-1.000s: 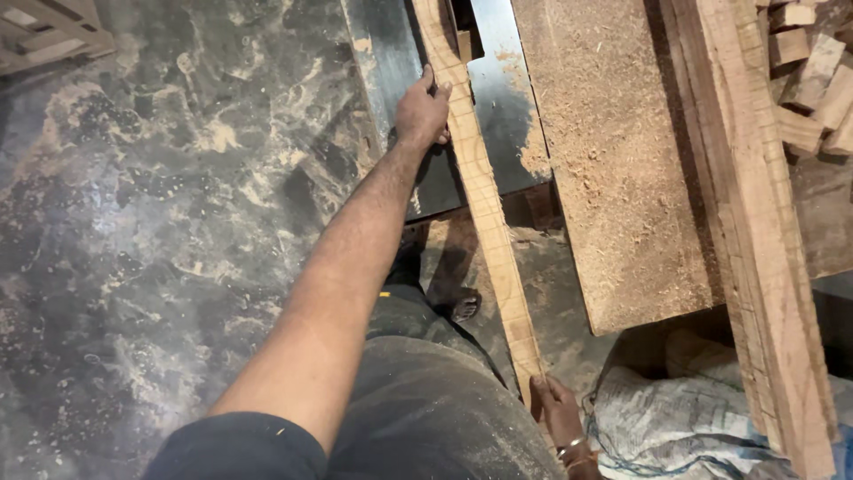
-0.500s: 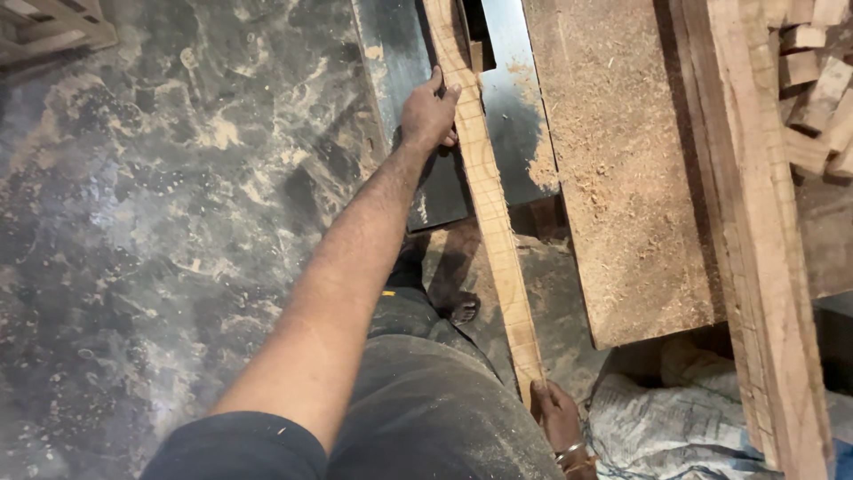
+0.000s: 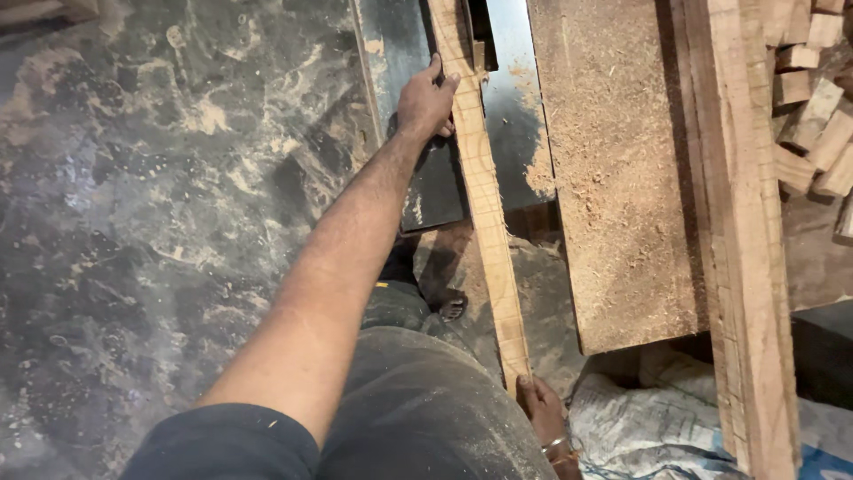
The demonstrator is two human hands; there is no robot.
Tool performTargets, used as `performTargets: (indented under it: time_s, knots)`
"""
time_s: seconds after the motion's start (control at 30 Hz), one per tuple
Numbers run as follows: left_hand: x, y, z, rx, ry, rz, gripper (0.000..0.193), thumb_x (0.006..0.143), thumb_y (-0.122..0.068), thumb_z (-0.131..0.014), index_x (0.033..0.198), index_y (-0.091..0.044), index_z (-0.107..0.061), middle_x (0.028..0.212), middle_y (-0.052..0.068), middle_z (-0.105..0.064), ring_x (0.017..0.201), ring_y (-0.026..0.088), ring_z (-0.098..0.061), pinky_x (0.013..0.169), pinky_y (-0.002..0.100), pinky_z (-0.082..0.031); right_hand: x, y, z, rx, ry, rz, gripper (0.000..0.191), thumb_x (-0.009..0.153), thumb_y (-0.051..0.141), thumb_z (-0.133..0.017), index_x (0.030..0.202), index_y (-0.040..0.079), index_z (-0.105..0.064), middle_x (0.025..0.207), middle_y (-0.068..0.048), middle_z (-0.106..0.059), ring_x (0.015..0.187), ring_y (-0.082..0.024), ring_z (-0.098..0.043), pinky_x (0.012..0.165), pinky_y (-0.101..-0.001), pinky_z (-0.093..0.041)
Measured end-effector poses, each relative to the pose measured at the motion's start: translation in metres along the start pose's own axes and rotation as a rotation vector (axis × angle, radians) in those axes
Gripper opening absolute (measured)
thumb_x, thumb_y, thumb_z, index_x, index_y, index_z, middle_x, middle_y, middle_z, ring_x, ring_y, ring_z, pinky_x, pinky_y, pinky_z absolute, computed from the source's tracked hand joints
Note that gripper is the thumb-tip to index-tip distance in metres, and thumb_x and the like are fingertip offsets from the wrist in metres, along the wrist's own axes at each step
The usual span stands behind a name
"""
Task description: The person feeds long thin wooden strips one at a time across a jointer, guiding each strip with both hands along the fence to plane its edge flat. After planing several strips, the person carries a finished strip away and sets it with other processed wood.
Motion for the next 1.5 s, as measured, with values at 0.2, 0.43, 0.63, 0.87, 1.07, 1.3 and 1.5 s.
performTargets:
  time_s: [0.2, 0.43, 0.63, 0.87, 1.07, 1.3, 1.5]
  knots:
    - [0.009, -0.001, 0.002, -0.032, -0.010, 0.002, 0.064, 0.097, -0.032, -0.062, 0.155, -0.017, -0.040, 0.069, 0.008, -0.075, 0.046, 0.016, -0.070, 0.047, 0.030, -0.063, -0.005, 0.032, -0.006, -0.124, 0.020, 0.083, 0.047, 0.100, 0.042, -0.060, 0.107, -0.002, -0.075, 0.082, -0.001, -0.070, 0.074, -0.009, -0.056, 0.067, -0.0270, -0.049]
    - [0.023, 0.001, 0.005, -0.029, -0.030, -0.028, 0.063, 0.097, -0.033, -0.064, 0.154, -0.016, -0.043, 0.066, 0.007, -0.075, 0.044, 0.015, -0.070, 0.045, 0.029, -0.063, -0.004, 0.048, -0.015, -0.079, 0.042, 0.073, 0.042, 0.101, 0.040, -0.060, 0.099, 0.000, -0.072, 0.072, 0.005, -0.054, 0.064, -0.007, -0.043, 0.056, -0.0258, -0.036]
    - [0.033, 0.000, 0.005, -0.021, -0.025, -0.067, 0.064, 0.097, -0.032, -0.064, 0.154, -0.013, -0.042, 0.065, 0.007, -0.075, 0.044, 0.015, -0.071, 0.045, 0.028, -0.063, 0.006, 0.043, -0.018, -0.036, 0.087, 0.075, 0.041, 0.102, 0.039, -0.059, 0.091, 0.001, -0.068, 0.067, 0.008, -0.045, 0.060, -0.006, -0.036, 0.051, -0.0258, -0.030]
    - [0.041, -0.003, 0.007, -0.031, -0.012, -0.054, 0.065, 0.098, -0.032, -0.063, 0.155, -0.012, -0.038, 0.066, 0.007, -0.076, 0.045, 0.015, -0.071, 0.045, 0.027, -0.063, 0.017, 0.052, -0.014, -0.239, 0.030, 0.220, 0.042, 0.100, 0.042, -0.057, 0.097, 0.002, -0.071, 0.073, 0.006, -0.060, 0.069, -0.006, -0.049, 0.061, -0.0238, -0.044]
    - [0.043, -0.008, 0.010, -0.033, -0.007, -0.056, 0.063, 0.099, -0.032, -0.063, 0.155, -0.013, -0.041, 0.068, 0.007, -0.076, 0.044, 0.015, -0.070, 0.046, 0.027, -0.062, 0.025, 0.042, -0.014, -0.235, 0.033, 0.132, 0.045, 0.100, 0.042, -0.058, 0.098, 0.000, -0.072, 0.073, 0.004, -0.056, 0.069, -0.009, -0.046, 0.060, -0.0260, -0.040]
    - [0.052, -0.007, 0.012, -0.030, -0.031, -0.064, 0.064, 0.097, -0.032, -0.063, 0.154, -0.013, -0.040, 0.067, 0.005, -0.077, 0.045, 0.013, -0.072, 0.046, 0.027, -0.064, 0.024, 0.050, -0.019, -0.192, 0.037, 0.115, 0.043, 0.100, 0.042, -0.058, 0.100, 0.001, -0.072, 0.073, 0.005, -0.055, 0.068, -0.008, -0.045, 0.059, -0.0258, -0.039]
    - [0.064, -0.008, 0.013, -0.021, -0.029, -0.078, 0.057, 0.099, -0.033, -0.064, 0.150, -0.012, -0.052, 0.069, 0.007, -0.077, 0.046, 0.015, -0.072, 0.046, 0.028, -0.063, 0.026, 0.056, -0.026, -0.090, 0.045, 0.094, 0.043, 0.101, 0.041, -0.059, 0.096, 0.000, -0.071, 0.069, 0.006, -0.050, 0.063, -0.007, -0.040, 0.053, -0.0258, -0.034]
Point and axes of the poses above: each hand's wrist, its own x-axis towards the middle knuckle, its own z-axis out of the back of the hand, y = z × x, the point moved 9 cm from there along x, towards the middle knuckle
